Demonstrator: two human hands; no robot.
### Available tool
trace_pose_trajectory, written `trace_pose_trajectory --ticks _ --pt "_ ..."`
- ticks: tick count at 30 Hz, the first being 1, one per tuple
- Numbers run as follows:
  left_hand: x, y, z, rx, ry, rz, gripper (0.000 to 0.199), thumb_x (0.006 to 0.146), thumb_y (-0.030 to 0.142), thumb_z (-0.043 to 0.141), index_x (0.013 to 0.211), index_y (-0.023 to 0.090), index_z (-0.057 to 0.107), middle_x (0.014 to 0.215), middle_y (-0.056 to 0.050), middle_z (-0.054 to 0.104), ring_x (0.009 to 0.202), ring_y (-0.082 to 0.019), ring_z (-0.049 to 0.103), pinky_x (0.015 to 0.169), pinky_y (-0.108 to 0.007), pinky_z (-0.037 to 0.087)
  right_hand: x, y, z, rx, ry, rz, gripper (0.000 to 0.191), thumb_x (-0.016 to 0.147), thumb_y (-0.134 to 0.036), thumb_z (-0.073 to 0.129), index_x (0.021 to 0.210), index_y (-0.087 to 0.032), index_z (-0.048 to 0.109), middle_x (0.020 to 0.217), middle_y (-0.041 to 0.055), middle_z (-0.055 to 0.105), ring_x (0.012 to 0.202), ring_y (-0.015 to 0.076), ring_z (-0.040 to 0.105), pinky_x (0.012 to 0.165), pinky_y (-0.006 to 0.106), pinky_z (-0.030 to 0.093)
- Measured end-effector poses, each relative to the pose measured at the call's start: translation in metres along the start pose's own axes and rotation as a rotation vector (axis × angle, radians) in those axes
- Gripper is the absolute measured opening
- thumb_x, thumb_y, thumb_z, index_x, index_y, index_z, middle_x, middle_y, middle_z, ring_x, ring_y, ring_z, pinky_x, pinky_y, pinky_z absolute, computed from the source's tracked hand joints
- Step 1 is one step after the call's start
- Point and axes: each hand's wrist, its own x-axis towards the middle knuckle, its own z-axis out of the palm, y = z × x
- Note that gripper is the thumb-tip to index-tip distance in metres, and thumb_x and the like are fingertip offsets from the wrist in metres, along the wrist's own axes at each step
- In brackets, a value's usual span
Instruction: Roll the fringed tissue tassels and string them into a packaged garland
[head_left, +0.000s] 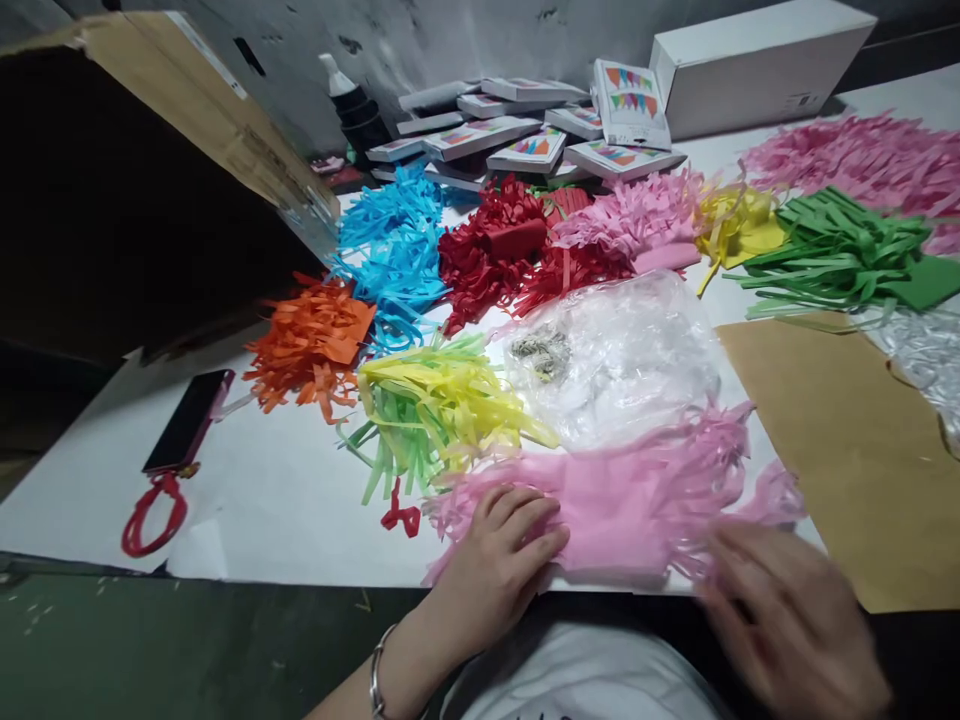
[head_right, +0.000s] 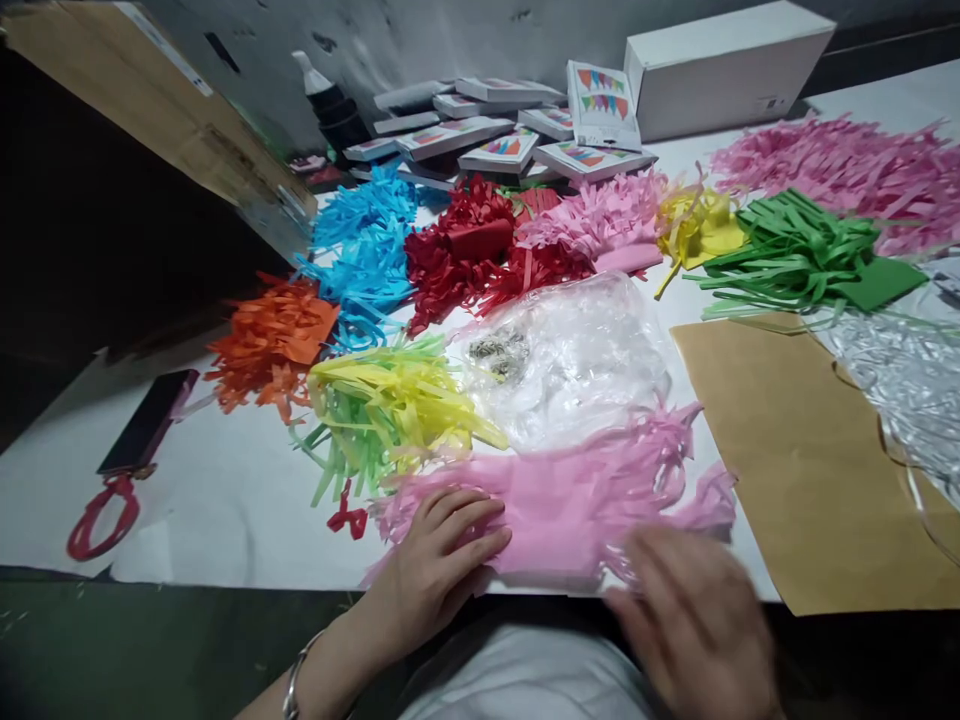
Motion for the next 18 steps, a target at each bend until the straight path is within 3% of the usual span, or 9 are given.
trace_pose_trajectory --ticks 3,8,11,14,18 --pt "0.003 -0.001 0.002 0.003 0.0 0.005 0.024 0.093 0.014 0.058 0.114 0.021 0.066 0.122 -0.01 0.069 0.115 -0.027 0.056 0.102 -0.049 0.042 0.013 -0.017 0.011 0.2 -0.135 -0.214 0.024 0.093 -0.011 0.063 0.117 -0.007 0.068 0.115 0.013 0.073 0.119 0.0274 0.061 0.108 0.044 0.041" --pt "-0.002 -0.005 -0.015 0.046 -0.024 0.002 0.025 0.094 0.014 0.056 0.114 0.021 0.067 0.121 -0.011 0.07 0.114 -0.028 0.058 0.101 -0.051 0.042 0.009 -0.014 0.031 0.288 -0.212 -0.148 0.028 0.093 0.001 0.048 0.111 -0.005 0.069 0.106 0.0126 0.074 0.111 0.0246 0.066 0.111 0.048 0.042" --pt "-0.004 0.005 -0.03 0.094 -0.035 -0.069 0.029 0.094 0.034 0.064 0.119 0.022 0.066 0.126 -0.013 0.068 0.117 -0.032 0.057 0.104 -0.054 0.039 0.0 -0.012 0.033 0.28 -0.207 -0.12 0.031 0.093 0.002 0.046 0.111 -0.008 0.069 0.109 0.013 0.074 0.115 0.0249 0.065 0.109 0.046 0.044" --pt "0.003 0.022 -0.028 0.055 -0.053 -0.044 0.046 0.092 0.047 0.065 0.128 0.017 0.061 0.131 -0.015 0.066 0.121 -0.033 0.055 0.107 -0.053 0.039 -0.001 -0.015 0.032 0.269 -0.196 -0.105 0.03 0.093 0.001 0.047 0.11 -0.008 0.069 0.109 0.0126 0.074 0.114 0.0242 0.065 0.108 0.043 0.043" --pt "0.021 0.032 -0.001 -0.098 -0.096 0.008 0.025 0.099 0.018 0.05 0.122 0.013 0.061 0.119 -0.012 0.071 0.106 -0.026 0.061 0.098 -0.042 0.048 0.006 -0.018 0.029 0.309 -0.183 -0.041 0.033 0.093 0.003 0.044 0.113 -0.009 0.067 0.107 0.0111 0.074 0.109 0.0218 0.066 0.105 0.041 0.042"
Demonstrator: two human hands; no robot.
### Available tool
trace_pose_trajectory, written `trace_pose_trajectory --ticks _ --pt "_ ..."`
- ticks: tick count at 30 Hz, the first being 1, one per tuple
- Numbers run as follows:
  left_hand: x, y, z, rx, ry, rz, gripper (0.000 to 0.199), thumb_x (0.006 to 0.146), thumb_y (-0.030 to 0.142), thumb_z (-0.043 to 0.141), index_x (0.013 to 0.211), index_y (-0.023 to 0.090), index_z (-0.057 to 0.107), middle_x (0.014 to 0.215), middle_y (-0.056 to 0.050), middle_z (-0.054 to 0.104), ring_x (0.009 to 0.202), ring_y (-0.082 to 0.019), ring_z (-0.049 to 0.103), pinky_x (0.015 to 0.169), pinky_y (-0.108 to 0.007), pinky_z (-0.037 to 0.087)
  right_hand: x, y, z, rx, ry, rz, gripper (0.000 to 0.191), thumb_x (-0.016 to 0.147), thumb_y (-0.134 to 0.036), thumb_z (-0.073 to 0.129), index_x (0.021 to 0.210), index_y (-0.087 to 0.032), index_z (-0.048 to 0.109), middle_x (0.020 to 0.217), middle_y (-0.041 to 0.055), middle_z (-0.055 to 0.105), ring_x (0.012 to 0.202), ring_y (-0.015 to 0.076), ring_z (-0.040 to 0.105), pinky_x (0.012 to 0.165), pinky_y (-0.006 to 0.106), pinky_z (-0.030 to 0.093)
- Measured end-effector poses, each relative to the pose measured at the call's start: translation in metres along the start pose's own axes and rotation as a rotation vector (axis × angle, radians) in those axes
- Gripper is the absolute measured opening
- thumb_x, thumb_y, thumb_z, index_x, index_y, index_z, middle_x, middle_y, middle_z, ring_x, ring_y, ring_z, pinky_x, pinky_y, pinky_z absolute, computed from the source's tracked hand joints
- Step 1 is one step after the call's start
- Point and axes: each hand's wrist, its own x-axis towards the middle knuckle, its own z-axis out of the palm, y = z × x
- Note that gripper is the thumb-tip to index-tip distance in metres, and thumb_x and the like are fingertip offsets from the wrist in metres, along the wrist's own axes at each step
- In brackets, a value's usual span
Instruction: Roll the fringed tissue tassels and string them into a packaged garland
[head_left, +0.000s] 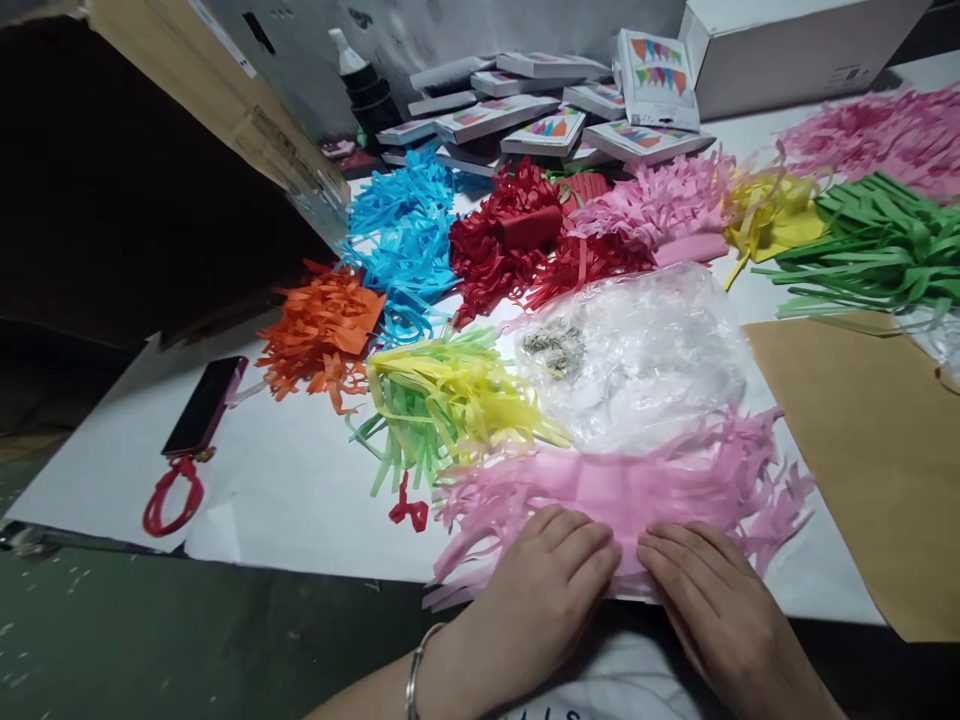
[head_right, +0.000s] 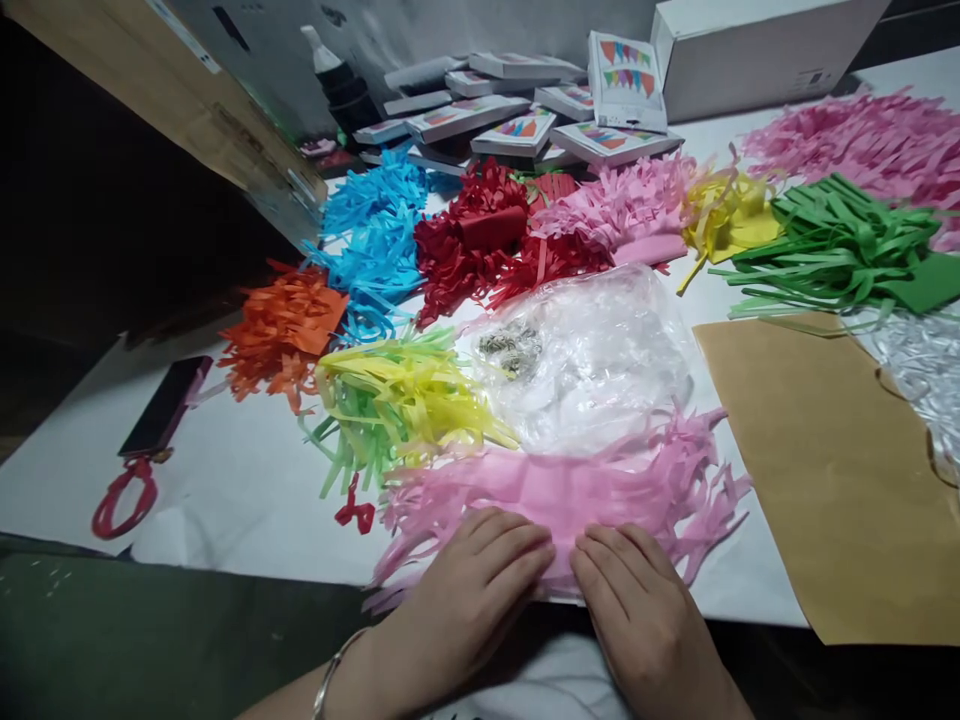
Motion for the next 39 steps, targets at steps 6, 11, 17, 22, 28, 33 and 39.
trace_pose_trajectory --ticks 6,11,17,22,28,33,39 --pt "0.013 -0.011 -0.001 -0.206 -0.059 -0.23 0.025 0.095 0.008 0.044 0.107 0.018 0.063 0.101 -0.007 0.072 0.09 -0.022 0.064 0.079 -0.033 0.053 0.014 0.0 -0.009 0.046 -0.013 0.142 0.025 0.096 -0.004 0.047 0.107 -0.017 0.065 0.09 0.0042 0.071 0.089 0.0182 0.065 0.088 0.033 0.045" --pt "0.026 -0.024 -0.021 -0.207 -0.211 -0.391 0.018 0.09 0.012 0.049 0.094 0.019 0.065 0.088 -0.004 0.07 0.077 -0.019 0.063 0.068 -0.028 0.047 0.029 0.011 -0.007 0.042 -0.076 0.34 0.02 0.103 -0.023 0.045 0.092 -0.023 0.061 0.076 0.0006 0.065 0.069 0.0171 0.063 0.066 0.029 0.046" --pt "0.054 -0.036 -0.028 -0.164 -0.291 -0.488 0.022 0.092 0.015 0.048 0.076 0.018 0.063 0.074 -0.002 0.068 0.065 -0.016 0.056 0.058 -0.026 0.035 0.039 0.023 0.002 -0.067 -0.15 0.404 0.031 0.104 -0.028 0.036 0.084 -0.024 0.059 0.065 -0.0011 0.064 0.056 0.0177 0.062 0.05 0.029 0.04" --pt "0.067 -0.043 -0.028 -0.137 -0.282 -0.513 0.031 0.094 0.019 0.046 0.064 0.018 0.053 0.062 0.0 0.058 0.055 -0.014 0.046 0.054 -0.028 0.026 0.046 0.028 0.013 -0.205 -0.154 0.451 0.028 0.104 -0.029 0.039 0.083 -0.024 0.056 0.061 -0.0029 0.062 0.05 0.0172 0.059 0.049 0.03 0.035" --pt "0.07 -0.044 -0.027 -0.138 -0.285 -0.534 0.032 0.091 0.017 0.047 0.06 0.018 0.051 0.058 0.001 0.057 0.052 -0.012 0.048 0.051 -0.026 0.025 0.049 0.028 0.001 -0.283 -0.006 0.229 0.015 0.098 -0.014 0.051 0.103 -0.015 0.064 0.102 0.0121 0.069 0.098 0.0284 0.062 0.092 0.046 0.041" --pt "0.072 -0.049 -0.026 -0.103 -0.278 -0.536 0.03 0.095 0.021 0.051 0.066 0.018 0.059 0.061 0.0 0.063 0.056 -0.014 0.054 0.053 -0.026 0.032 0.037 0.022 0.002 -0.081 -0.122 -0.067 0.028 0.097 -0.006 0.043 0.108 -0.013 0.068 0.104 0.0089 0.072 0.106 0.0248 0.06 0.108 0.048 0.033" --pt "0.056 -0.044 -0.035 0.181 0.027 -0.535 0.022 0.095 0.009 0.046 0.105 0.015 0.065 0.105 -0.014 0.071 0.095 -0.029 0.061 0.077 -0.039 0.042 0.033 0.023 0.015 -0.128 -0.1 -0.12 0.026 0.092 0.003 0.045 0.102 -0.006 0.068 0.095 0.0114 0.071 0.096 0.0238 0.061 0.104 0.047 0.038"
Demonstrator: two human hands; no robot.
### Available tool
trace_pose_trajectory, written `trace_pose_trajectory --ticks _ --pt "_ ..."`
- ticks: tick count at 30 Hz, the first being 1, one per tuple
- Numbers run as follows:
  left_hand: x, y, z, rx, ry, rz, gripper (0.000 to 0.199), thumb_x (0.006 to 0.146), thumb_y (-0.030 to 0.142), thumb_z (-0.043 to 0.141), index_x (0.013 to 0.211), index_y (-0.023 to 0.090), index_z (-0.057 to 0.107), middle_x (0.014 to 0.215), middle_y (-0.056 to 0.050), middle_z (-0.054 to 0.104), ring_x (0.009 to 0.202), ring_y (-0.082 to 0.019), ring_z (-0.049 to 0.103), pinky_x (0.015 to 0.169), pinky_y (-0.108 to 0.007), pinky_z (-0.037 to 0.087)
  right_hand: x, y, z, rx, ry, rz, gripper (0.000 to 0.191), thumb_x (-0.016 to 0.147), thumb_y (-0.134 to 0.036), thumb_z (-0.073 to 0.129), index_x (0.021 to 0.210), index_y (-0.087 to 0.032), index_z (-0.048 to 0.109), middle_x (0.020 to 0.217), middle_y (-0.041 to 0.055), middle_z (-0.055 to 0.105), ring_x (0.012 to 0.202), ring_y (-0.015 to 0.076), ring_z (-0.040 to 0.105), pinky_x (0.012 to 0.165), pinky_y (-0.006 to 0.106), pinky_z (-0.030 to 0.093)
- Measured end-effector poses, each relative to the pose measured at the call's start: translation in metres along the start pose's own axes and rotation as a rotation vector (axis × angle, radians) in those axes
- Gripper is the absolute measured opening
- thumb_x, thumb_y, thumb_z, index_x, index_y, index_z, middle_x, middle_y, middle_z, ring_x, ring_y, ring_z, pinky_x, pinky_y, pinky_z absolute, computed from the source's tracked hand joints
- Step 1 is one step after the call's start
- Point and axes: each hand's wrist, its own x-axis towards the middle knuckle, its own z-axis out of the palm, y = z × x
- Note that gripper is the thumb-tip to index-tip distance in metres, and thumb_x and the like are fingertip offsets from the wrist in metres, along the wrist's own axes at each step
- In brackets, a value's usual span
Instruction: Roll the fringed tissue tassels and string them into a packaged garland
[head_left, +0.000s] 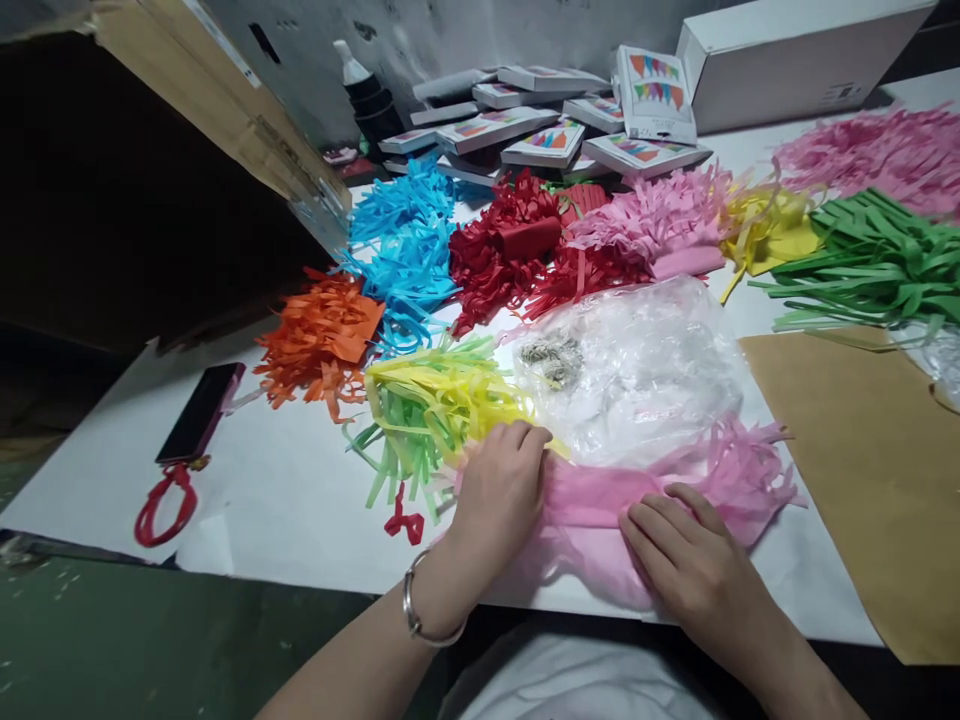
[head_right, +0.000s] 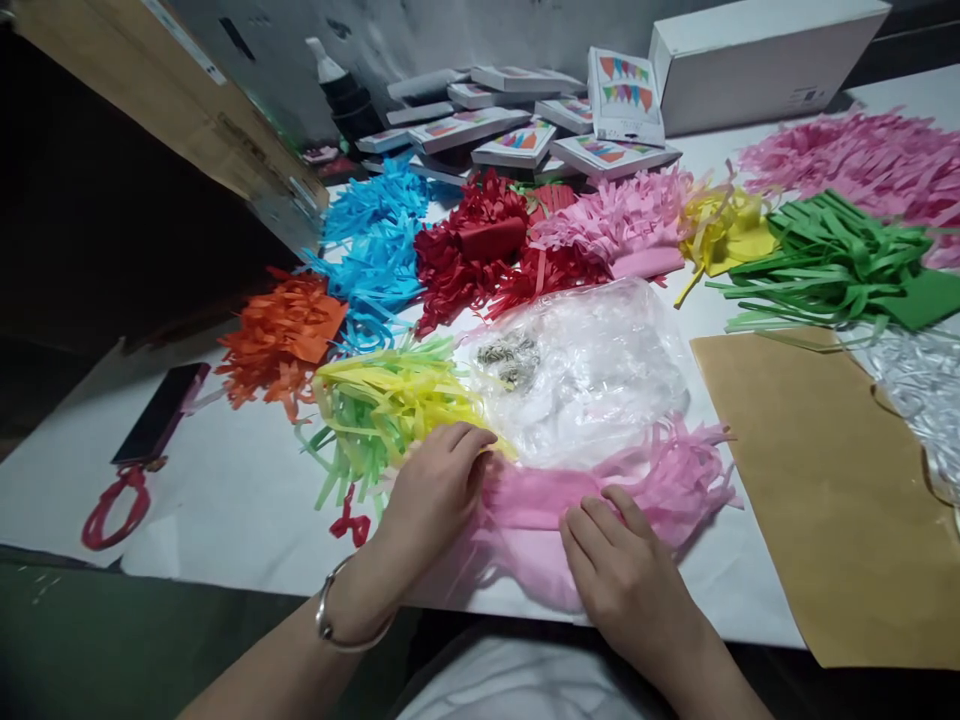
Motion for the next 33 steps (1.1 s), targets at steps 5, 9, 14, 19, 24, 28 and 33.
trace_pose_trajectory --ticks 5,9,14,19,24,28,33 --pt "-0.023 0.011 0.01 0.07 0.158 0.499 0.017 0.098 0.02 0.056 0.114 0.018 0.061 0.117 -0.01 0.068 0.107 -0.027 0.056 0.096 -0.047 0.037 0.006 -0.002 -0.002 0.166 0.083 0.152 0.014 0.096 -0.006 0.054 0.094 -0.013 0.065 0.085 0.0036 0.067 0.083 0.0159 0.06 0.101 0.045 0.037" --pt "-0.028 0.012 0.031 0.104 0.091 0.598 0.011 0.1 0.014 0.052 0.097 0.016 0.062 0.1 -0.005 0.071 0.098 -0.023 0.057 0.095 -0.045 0.033 0.007 -0.005 -0.005 0.143 0.052 0.151 0.016 0.101 -0.014 0.049 0.101 -0.013 0.065 0.095 0.0072 0.07 0.094 0.0212 0.061 0.103 0.048 0.033" --pt "-0.038 -0.001 0.04 0.018 0.071 0.557 0.016 0.103 0.015 0.047 0.098 0.017 0.062 0.094 -0.003 0.07 0.092 -0.021 0.056 0.091 -0.042 0.033 -0.007 -0.003 -0.003 0.073 0.033 0.144 0.033 0.105 -0.011 0.033 0.1 -0.013 0.066 0.095 0.0083 0.071 0.1 0.023 0.059 0.104 0.047 0.031" --pt "-0.041 -0.005 0.039 -0.003 0.04 0.335 0.018 0.102 0.019 0.048 0.092 0.018 0.064 0.098 -0.005 0.068 0.09 -0.023 0.056 0.085 -0.042 0.035 -0.005 0.001 0.0 -0.01 -0.027 0.288 0.034 0.105 -0.021 0.037 0.084 -0.02 0.064 0.081 0.0031 0.064 0.086 0.0214 0.056 0.097 0.046 0.03" --pt "-0.021 0.004 0.025 0.111 -0.107 0.112 0.024 0.101 0.023 0.05 0.083 0.018 0.066 0.091 -0.006 0.066 0.085 -0.024 0.058 0.075 -0.041 0.038 0.012 0.002 0.004 -0.166 -0.087 0.392 0.032 0.101 -0.02 0.044 0.072 -0.02 0.057 0.07 0.0032 0.056 0.075 0.023 0.051 0.087 0.047 0.03" --pt "-0.01 0.011 0.016 0.168 -0.207 0.097 0.028 0.101 0.026 0.052 0.078 0.019 0.067 0.09 -0.006 0.065 0.082 -0.024 0.059 0.073 -0.042 0.04 0.019 0.0 -0.002 -0.203 -0.001 0.424 0.02 0.1 -0.02 0.05 0.085 -0.017 0.064 0.085 0.0072 0.064 0.086 0.0251 0.057 0.095 0.05 0.03" --pt "-0.01 0.01 0.018 0.188 -0.171 0.119 0.026 0.099 0.024 0.053 0.078 0.019 0.067 0.089 -0.006 0.065 0.081 -0.025 0.059 0.073 -0.042 0.041 0.015 -0.003 0.0 0.018 0.02 0.09 0.024 0.1 -0.008 0.043 0.099 -0.014 0.067 0.094 0.0081 0.07 0.098 0.023 0.06 0.101 0.044 0.032"
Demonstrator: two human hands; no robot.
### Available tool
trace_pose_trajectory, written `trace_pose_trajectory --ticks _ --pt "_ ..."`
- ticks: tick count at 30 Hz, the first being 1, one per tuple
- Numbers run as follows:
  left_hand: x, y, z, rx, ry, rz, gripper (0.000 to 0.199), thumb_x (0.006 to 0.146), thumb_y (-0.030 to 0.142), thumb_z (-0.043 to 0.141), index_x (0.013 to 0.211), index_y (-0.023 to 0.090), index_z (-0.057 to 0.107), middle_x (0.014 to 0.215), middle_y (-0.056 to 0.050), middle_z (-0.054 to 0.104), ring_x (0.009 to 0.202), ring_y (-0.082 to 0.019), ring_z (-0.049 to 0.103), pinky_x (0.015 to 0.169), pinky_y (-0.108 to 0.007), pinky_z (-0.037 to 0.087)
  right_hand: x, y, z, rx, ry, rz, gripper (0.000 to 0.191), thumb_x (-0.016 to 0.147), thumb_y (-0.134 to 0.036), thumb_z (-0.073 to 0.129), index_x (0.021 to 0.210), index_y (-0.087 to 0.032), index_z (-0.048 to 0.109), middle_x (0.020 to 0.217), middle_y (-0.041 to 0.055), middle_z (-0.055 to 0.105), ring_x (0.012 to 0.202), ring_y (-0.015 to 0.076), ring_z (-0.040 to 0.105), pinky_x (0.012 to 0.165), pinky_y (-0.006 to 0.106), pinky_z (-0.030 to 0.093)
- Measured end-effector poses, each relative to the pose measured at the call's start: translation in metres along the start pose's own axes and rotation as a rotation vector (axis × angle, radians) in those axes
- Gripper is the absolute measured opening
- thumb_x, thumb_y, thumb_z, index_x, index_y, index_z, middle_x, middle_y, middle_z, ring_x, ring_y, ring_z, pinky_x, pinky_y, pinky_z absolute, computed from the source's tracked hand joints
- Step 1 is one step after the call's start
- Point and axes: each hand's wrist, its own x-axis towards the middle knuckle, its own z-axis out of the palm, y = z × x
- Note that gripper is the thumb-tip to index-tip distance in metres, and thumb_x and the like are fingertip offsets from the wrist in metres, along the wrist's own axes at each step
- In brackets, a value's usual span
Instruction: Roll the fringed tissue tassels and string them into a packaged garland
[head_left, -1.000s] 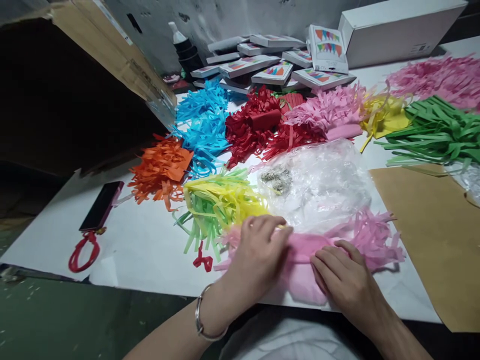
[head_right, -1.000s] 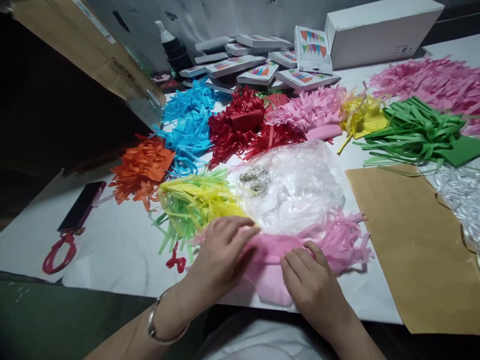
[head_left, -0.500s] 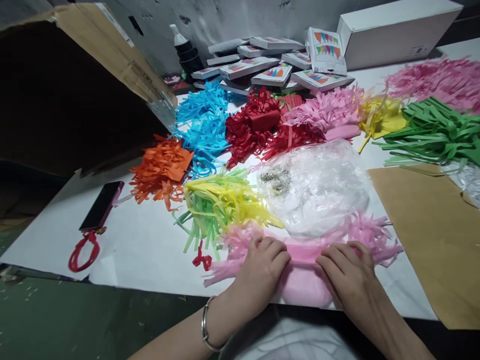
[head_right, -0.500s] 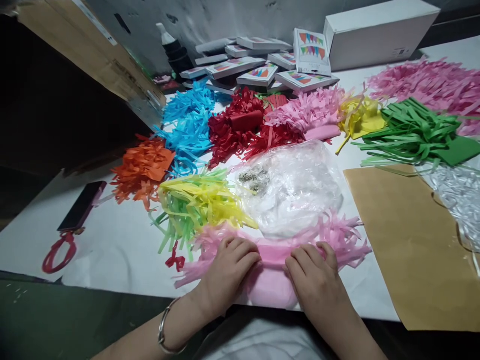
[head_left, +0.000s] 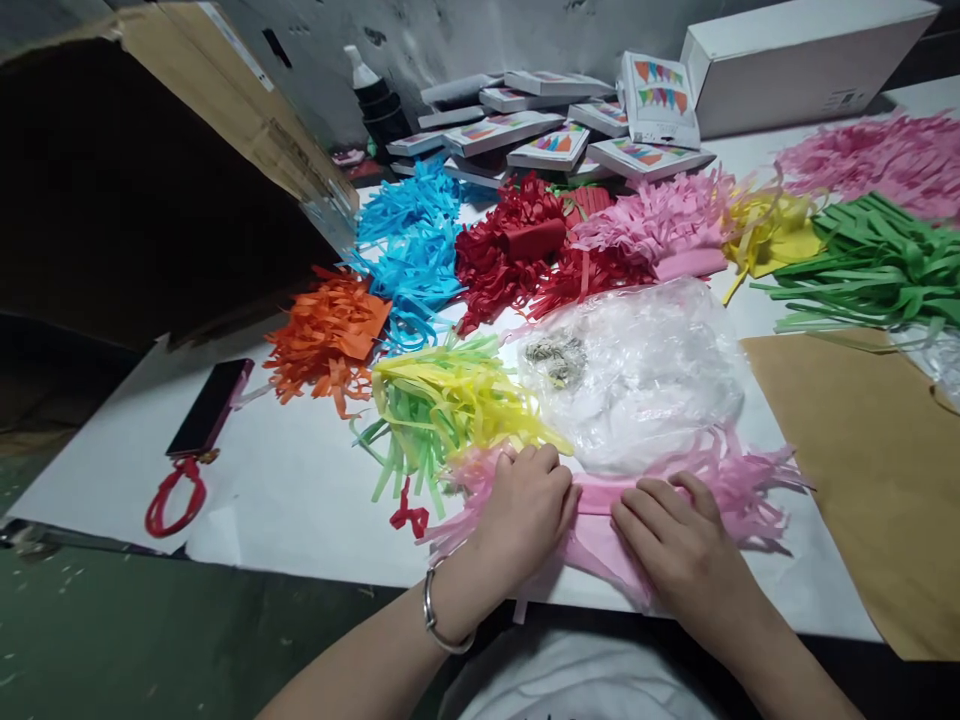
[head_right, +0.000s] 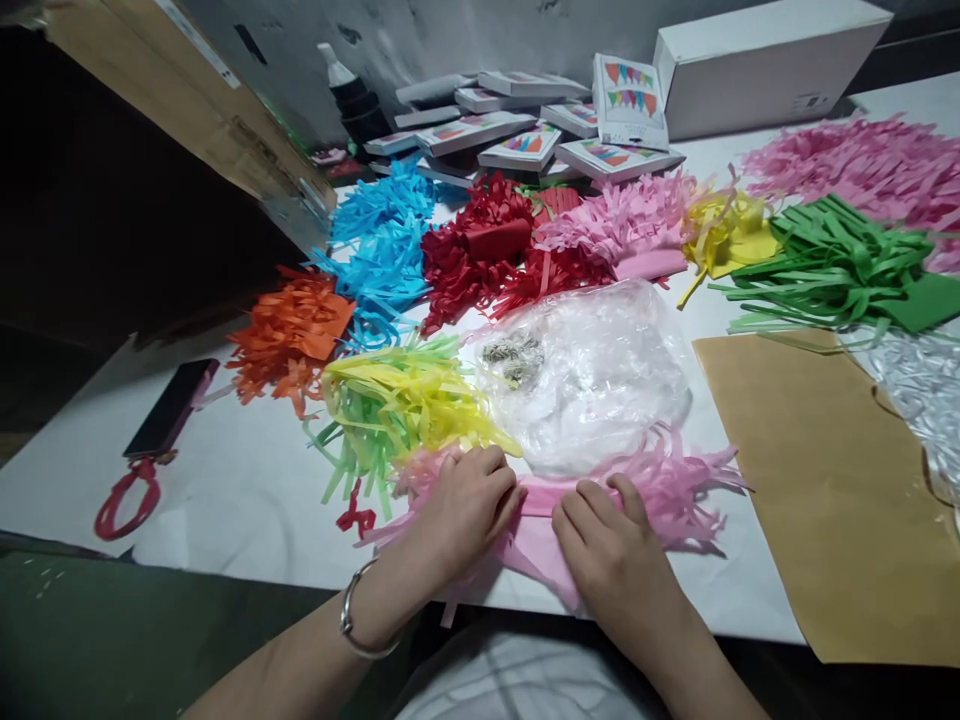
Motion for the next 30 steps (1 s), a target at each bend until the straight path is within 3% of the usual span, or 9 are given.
trace_pose_trajectory --ticks 3,6,9,14,20,26,30 --pt "-0.007 -0.003 0.004 -0.051 0.117 0.03 0.015 0.097 0.026 0.057 0.089 0.017 0.067 0.094 -0.008 0.067 0.087 -0.026 0.06 0.079 -0.045 0.042 -0.002 0.002 0.005 0.027 -0.005 -0.011 0.025 0.098 -0.003 0.043 0.094 -0.012 0.066 0.086 0.0068 0.069 0.089 0.0202 0.06 0.097 0.042 0.034" --pt "-0.016 -0.006 0.007 -0.11 0.313 0.195 0.018 0.094 0.029 0.063 0.108 0.019 0.064 0.118 -0.011 0.066 0.106 -0.029 0.057 0.093 -0.049 0.038 0.0 0.002 0.005 0.053 0.026 0.048 0.022 0.098 -0.007 0.048 0.085 -0.015 0.064 0.078 0.003 0.065 0.078 0.0165 0.056 0.093 0.039 0.034" --pt "-0.019 -0.005 0.014 -0.112 0.418 0.369 0.012 0.099 0.018 0.054 0.102 0.021 0.064 0.117 -0.008 0.069 0.108 -0.026 0.056 0.096 -0.046 0.035 0.004 -0.002 0.004 0.076 0.018 0.075 0.02 0.1 -0.013 0.048 0.088 -0.016 0.064 0.08 0.003 0.064 0.079 0.0168 0.055 0.092 0.039 0.033" --pt "-0.016 -0.009 0.026 -0.201 0.398 0.376 0.018 0.098 0.012 0.053 0.086 0.019 0.064 0.092 -0.004 0.071 0.09 -0.02 0.056 0.086 -0.039 0.038 0.001 -0.004 0.007 0.045 -0.053 0.025 0.031 0.101 -0.008 0.037 0.089 -0.016 0.065 0.082 0.0047 0.065 0.084 0.0189 0.055 0.095 0.041 0.032" --pt "-0.023 -0.017 0.027 -0.323 0.314 0.275 0.012 0.095 0.014 0.058 0.089 0.02 0.067 0.094 -0.003 0.071 0.089 -0.02 0.056 0.082 -0.039 0.038 -0.019 0.015 -0.001 0.084 -0.005 0.104 0.022 0.1 -0.012 0.046 0.098 -0.019 0.066 0.101 0.0065 0.069 0.103 0.0223 0.058 0.103 0.044 0.029" --pt "-0.019 -0.009 0.022 -0.149 0.223 0.07 0.017 0.097 0.019 0.055 0.084 0.017 0.065 0.091 -0.007 0.066 0.086 -0.024 0.056 0.08 -0.044 0.038 -0.01 0.012 -0.002 -0.115 -0.058 0.287 0.017 0.101 -0.021 0.05 0.09 -0.018 0.064 0.098 0.0067 0.067 0.094 0.0221 0.059 0.101 0.045 0.029" --pt "-0.012 -0.006 0.02 -0.059 0.207 0.068 0.013 0.094 0.019 0.061 0.081 0.017 0.065 0.089 -0.006 0.065 0.083 -0.024 0.056 0.078 -0.043 0.039 -0.003 0.002 0.0 -0.176 -0.006 0.227 0.02 0.098 -0.013 0.046 0.094 -0.017 0.065 0.102 0.01 0.068 0.102 0.025 0.059 0.104 0.05 0.027"
